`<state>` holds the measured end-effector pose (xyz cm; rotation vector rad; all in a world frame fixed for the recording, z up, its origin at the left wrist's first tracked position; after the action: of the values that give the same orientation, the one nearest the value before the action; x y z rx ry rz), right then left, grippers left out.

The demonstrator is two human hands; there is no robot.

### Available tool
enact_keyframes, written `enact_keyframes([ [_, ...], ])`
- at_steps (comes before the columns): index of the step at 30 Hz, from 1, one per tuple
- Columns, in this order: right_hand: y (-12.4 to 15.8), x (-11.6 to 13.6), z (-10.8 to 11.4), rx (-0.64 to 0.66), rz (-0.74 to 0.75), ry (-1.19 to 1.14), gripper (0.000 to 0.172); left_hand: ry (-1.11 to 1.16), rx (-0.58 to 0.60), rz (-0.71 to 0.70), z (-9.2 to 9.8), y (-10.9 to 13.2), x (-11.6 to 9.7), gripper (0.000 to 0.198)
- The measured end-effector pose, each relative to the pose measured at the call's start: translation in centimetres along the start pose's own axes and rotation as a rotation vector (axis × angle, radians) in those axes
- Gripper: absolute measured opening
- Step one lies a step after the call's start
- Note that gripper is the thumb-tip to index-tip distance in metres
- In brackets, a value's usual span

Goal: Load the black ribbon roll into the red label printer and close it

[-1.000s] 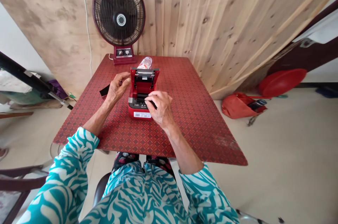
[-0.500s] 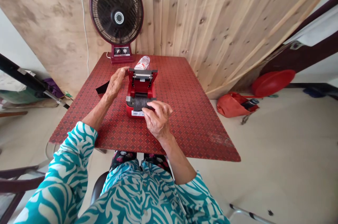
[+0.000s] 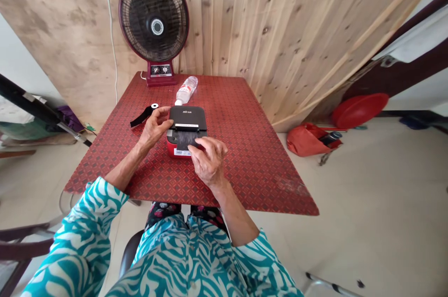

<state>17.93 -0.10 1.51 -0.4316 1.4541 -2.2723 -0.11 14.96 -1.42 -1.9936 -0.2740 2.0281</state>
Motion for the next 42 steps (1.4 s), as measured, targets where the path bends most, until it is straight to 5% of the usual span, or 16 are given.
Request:
enact_keyframes([
  [4,-0.5,-3.2,-0.8,0.008,-0.289,-0.306,0.019,0.120,-0.016,0.159,-0.2,0.4,1.1,0.062],
  [8,-0.1,-8.5,-5.7,0.112,-0.868,-0.681,0.035,0.225,-0.021,0.365,-0.4,1.0,2.2,0.067],
  [12,0.6,-10.0,-9.7,0.219,-1.114,-0.966,0.038,0.284,0.004,0.399,-0.4,1.1,2.2,0.064],
  [24,0.8,-9.7,-10.5,0.198,-1.139,-1.008,0.047,0.311,0.065,0.414,-1.2,0.8,1.8,0.069],
  [35,4.1,-8.9,-11.1,-0.004,-1.226,-0.947,0.052,0.378,0.194,0.432,-0.9,2.9,1.2,0.069],
  [42,4.4,-8.9,-11.1,-0.053,-1.255,-0.941,0.053,0.376,0.162,0.440,-1.1,2.9,1.5,0.071],
])
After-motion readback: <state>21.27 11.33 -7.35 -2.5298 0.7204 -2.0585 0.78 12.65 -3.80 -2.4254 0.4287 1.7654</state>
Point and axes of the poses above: each hand's wrist, its own y-axis away from the middle knuckle, its own z-axis out of the back of the hand, x = y × z, the point moved 7 cm from there along -y, towards the middle knuckle, and after that the axes turned 6 degrees about y, right-handed, at the moved point
